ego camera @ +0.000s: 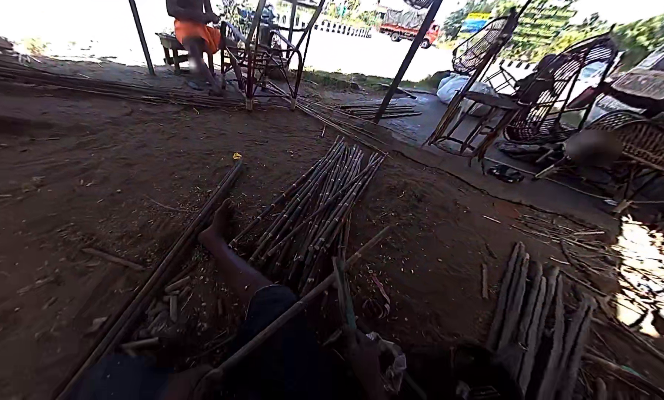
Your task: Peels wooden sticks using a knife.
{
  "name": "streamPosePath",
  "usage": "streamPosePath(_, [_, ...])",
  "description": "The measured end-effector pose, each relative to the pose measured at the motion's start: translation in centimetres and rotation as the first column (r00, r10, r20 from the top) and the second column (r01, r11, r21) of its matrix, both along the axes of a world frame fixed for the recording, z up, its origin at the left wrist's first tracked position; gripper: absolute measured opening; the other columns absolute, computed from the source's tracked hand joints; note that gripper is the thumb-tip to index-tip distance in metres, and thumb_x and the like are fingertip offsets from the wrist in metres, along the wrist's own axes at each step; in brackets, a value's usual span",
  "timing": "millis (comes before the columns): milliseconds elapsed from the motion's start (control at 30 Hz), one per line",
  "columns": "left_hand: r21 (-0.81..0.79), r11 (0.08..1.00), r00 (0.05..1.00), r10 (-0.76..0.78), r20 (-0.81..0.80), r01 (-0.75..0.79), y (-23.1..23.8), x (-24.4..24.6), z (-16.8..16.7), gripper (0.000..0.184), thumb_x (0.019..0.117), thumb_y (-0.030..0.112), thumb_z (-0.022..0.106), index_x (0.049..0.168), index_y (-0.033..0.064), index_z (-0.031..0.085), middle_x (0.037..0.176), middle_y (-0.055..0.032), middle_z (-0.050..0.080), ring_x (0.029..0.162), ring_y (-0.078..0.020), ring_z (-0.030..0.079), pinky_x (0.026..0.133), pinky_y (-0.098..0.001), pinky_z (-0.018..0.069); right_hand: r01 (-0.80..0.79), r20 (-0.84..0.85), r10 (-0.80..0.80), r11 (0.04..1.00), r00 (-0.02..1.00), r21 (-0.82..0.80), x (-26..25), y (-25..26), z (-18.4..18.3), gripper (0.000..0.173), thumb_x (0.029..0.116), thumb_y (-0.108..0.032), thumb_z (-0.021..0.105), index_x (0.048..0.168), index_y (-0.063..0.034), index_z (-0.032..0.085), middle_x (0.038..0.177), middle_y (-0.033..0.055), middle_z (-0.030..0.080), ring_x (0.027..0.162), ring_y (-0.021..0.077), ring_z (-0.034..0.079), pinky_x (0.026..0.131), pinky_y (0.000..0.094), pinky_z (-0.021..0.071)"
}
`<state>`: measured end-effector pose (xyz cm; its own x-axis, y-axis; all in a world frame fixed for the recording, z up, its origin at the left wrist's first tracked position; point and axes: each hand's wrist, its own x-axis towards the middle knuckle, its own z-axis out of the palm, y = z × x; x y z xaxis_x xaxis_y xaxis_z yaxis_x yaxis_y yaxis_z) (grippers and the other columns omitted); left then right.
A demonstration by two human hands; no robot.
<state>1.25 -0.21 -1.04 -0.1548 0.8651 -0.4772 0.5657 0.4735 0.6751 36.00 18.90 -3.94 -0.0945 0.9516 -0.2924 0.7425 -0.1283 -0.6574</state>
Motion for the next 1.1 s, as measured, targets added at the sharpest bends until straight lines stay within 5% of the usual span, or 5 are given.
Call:
streamPosePath(100, [-0.062, 0.998, 1.0, 0.015, 0.015, -0.014, 0.2, -0.5, 0.0, 0.048, 0.1016, 0.052, 0.056, 0.112, 0.0065, 0.069, 0.087, -0.0134, 0.069, 0.081, -0.0298, 0.069, 0.081, -0.0551, 0.0558, -0.378, 0.124, 0.401, 0.91, 0.908, -0.17, -1.2, -2.7, 2.1, 0.052, 0.1024, -0.056, 0.049, 0.106, -0.0085, 0.07, 0.088, 0.014, 0.07, 0.086, 0.0314, 0.071, 0.08, 0.0563, 0.056])
streamPosePath(633, [-0.049, 0.999, 0.964, 0.017, 0.266, -0.004, 0.5, -2.1, -0.1, 0.045, 0.1054, 0.048, 0.046, 0.1, 0.0105, 0.071, 0.071, 0.0016, 0.064, 0.056, -0.0109, 0.054, 0.057, -0.0321, 0.0479, -0.393, 0.147, 0.42, 0.902, 0.896, -0.179, -1.4, -2.4, 2.3, 0.055, 0.1023, -0.059, 0.045, 0.103, -0.009, 0.069, 0.086, 0.0136, 0.069, 0.085, 0.0322, 0.07, 0.077, 0.0577, 0.0555])
streamPosePath(767, [-0.053, 0.999, 0.906, 0.021, 0.422, 0.001, 0.8, -2.2, -0.3, 0.044, 0.1066, 0.043, 0.041, 0.098, 0.0102, 0.07, 0.063, 0.0033, 0.059, 0.045, -0.0068, 0.044, 0.044, -0.0248, 0.037, -0.001, 0.011, 0.002, 0.995, 1.0, -0.099, -0.3, 0.7, 1.3, 0.049, 0.103, -0.052, 0.055, 0.095, -0.0058, 0.069, 0.073, 0.0097, 0.063, 0.066, 0.0252, 0.063, 0.065, 0.0482, 0.0539])
streamPosePath(867, [-0.072, 0.997, 0.891, 0.019, 0.454, 0.015, 1.0, -2.7, -0.2, 0.046, 0.1067, 0.044, 0.041, 0.099, 0.0099, 0.071, 0.063, 0.0034, 0.06, 0.044, -0.0062, 0.043, 0.044, -0.0236, 0.036, -0.378, 0.124, 0.411, 0.899, 0.903, -0.223, -1.8, -2.2, 3.1, 0.054, 0.1027, -0.058, 0.047, 0.105, -0.0083, 0.069, 0.088, 0.0141, 0.069, 0.085, 0.0326, 0.07, 0.078, 0.0574, 0.0556])
streamPosePath(1100, [0.084, 0.993, 0.962, 0.096, -0.256, -0.077, -0.6, 1.5, 0.9, 0.058, 0.0948, 0.065, 0.057, 0.112, 0.0132, 0.074, 0.086, -0.0117, 0.072, 0.078, -0.0326, 0.07, 0.072, -0.0608, 0.0547, -0.181, 0.152, 0.212, 0.964, 0.965, -0.194, -1.5, 0.6, 4.5, 0.054, 0.1027, -0.056, 0.052, 0.104, -0.0063, 0.071, 0.09, 0.0159, 0.069, 0.087, 0.0329, 0.069, 0.081, 0.0571, 0.0546])
